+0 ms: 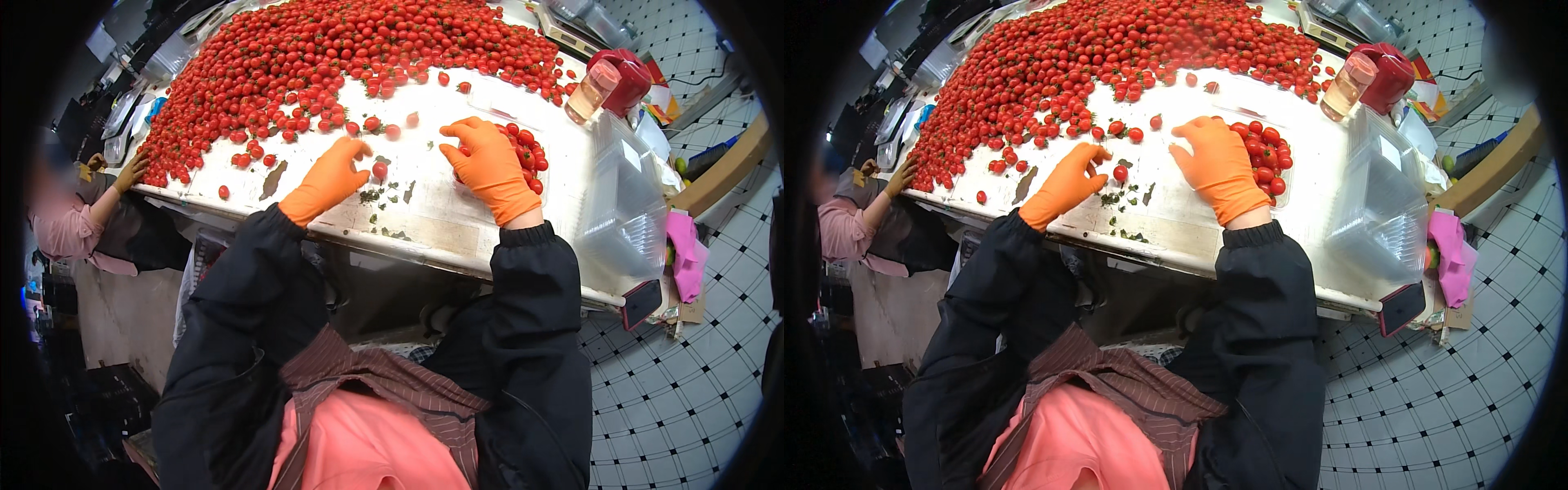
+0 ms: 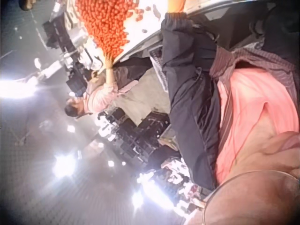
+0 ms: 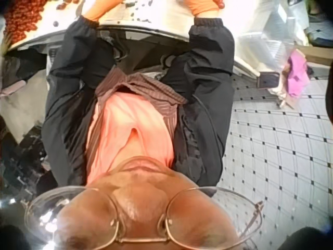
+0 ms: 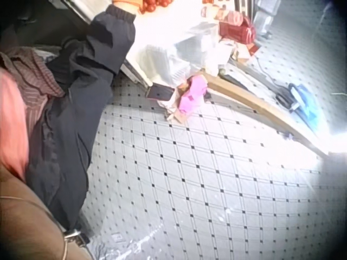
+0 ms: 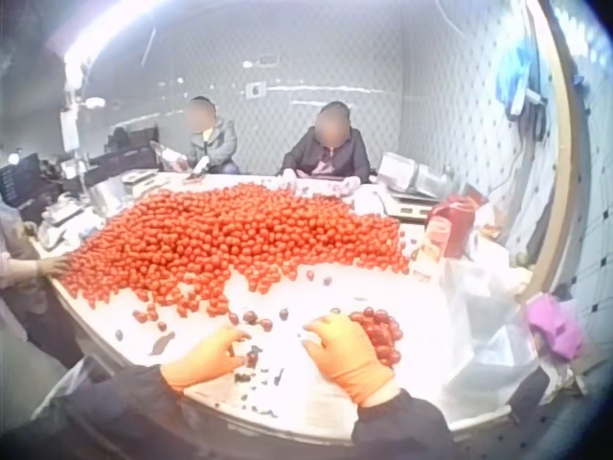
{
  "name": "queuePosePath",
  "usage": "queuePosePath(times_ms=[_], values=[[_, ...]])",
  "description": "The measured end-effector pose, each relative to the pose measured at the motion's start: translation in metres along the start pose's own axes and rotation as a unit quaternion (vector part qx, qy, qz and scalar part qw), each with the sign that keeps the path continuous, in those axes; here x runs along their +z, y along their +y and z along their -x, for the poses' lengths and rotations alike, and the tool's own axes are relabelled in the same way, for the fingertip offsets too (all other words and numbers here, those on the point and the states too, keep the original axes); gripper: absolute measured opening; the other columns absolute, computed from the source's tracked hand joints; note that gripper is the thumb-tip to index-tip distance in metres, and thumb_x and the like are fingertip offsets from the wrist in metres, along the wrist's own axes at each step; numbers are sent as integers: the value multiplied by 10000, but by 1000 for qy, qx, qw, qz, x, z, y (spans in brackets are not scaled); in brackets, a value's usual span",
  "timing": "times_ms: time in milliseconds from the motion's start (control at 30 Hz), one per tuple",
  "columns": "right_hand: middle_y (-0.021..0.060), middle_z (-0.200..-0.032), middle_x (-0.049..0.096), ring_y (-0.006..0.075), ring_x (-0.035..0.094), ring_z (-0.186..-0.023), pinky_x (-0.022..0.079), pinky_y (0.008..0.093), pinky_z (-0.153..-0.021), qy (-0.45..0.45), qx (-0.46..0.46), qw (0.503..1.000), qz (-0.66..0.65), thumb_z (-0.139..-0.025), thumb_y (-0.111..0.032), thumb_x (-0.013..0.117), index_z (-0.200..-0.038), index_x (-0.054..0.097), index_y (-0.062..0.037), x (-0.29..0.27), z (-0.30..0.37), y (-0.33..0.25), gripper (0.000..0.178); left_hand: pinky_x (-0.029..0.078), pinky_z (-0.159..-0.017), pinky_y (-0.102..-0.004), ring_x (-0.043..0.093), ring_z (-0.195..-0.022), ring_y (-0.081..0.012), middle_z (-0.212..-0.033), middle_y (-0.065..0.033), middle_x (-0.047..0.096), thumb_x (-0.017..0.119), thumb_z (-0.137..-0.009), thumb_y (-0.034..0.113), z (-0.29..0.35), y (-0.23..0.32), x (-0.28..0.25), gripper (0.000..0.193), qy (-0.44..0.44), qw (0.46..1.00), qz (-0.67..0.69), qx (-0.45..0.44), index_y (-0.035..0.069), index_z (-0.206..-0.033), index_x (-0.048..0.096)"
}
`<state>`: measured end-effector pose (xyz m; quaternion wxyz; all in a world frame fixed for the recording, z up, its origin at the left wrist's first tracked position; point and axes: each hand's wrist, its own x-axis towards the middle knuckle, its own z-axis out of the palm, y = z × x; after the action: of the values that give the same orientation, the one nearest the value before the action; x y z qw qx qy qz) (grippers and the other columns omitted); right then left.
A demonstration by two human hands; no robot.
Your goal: The person sorts cherry tomatoes on a large table, picking them by hand and placing them into clear plastic containers. The person also removes green stems and debris from the tomatoes during the process.
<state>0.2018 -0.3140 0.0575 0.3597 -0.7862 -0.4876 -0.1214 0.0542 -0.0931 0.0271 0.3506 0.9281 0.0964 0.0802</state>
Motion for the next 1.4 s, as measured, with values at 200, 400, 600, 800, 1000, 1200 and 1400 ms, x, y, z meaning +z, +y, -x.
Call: queuePosePath(times_ms=[200, 400, 600, 800, 1000, 1200, 1400], values=[[103, -929, 635, 298, 584, -914, 478, 401, -778, -33, 33, 999, 12, -800, -223, 652, -960, 681, -91, 11, -1, -1, 210, 480, -775, -345, 590, -866, -268, -957, -98, 551, 682, -772, 114, -25, -5, 17, 216, -77, 992, -93, 43, 90, -983, 645], [105, -925, 633, 302, 589, -903, 479, 414, -773, -41, -20, 999, 12, -805, -228, 642, -985, 668, -82, 34, -2, -6, 234, 500, -732, -340, 619, -845, -253, -971, -121, 574, 674, -768, 69, -79, -21, 1, 190, 118, 986, -106, 58, 50, -956, 653], [104, -920, 627, 303, 581, -904, 475, 409, -774, -60, -41, 997, 17, -791, -207, 649, -992, 650, -85, 51, -2, -15, 235, 487, -740, -322, 582, -807, -225, -973, -99, 537, 677, -776, 104, -101, -23, 22, 417, 8, 994, -105, 32, 124, -1190, 630], [81, -867, 636, 301, 611, -828, 491, 427, -699, -46, -45, 997, 41, -757, -201, 656, -881, 661, -63, 51, -2, -21, 185, 521, -724, -395, 555, -929, -296, -1028, -72, 541, 658, -755, 118, -78, 5, 55, 353, 12, 954, -277, 114, 218, -1092, 625], [83, -886, 631, 305, 600, -849, 487, 421, -733, -58, -33, 997, 48, -769, -195, 658, -889, 644, -77, 42, 2, -33, 169, 510, -761, -366, 602, -911, -289, -981, -109, 616, 625, -790, 78, -91, -2, 42, 251, -17, 987, -130, 94, 112, -1033, 677], [121, -917, 640, 298, 622, -842, 497, 413, -749, 133, 42, 990, -18, -782, -208, 649, -914, 661, -50, -34, -10, -5, 207, 485, -779, -269, 621, -871, -190, -973, -90, 632, 622, -861, 49, -141, 76, 41, 219, 79, 971, 92, 205, 58, -1073, 678], [176, -1024, 643, 301, 626, -945, 492, 381, -838, 176, 277, 944, -36, -814, -282, 644, -1081, 652, -19, -52, 18, 100, 374, 384, -1004, -334, 508, -1182, -262, -1260, -130, 553, 562, -940, 212, -172, 133, 66, 275, -257, 916, -64, 302, 87, -1174, 636]])
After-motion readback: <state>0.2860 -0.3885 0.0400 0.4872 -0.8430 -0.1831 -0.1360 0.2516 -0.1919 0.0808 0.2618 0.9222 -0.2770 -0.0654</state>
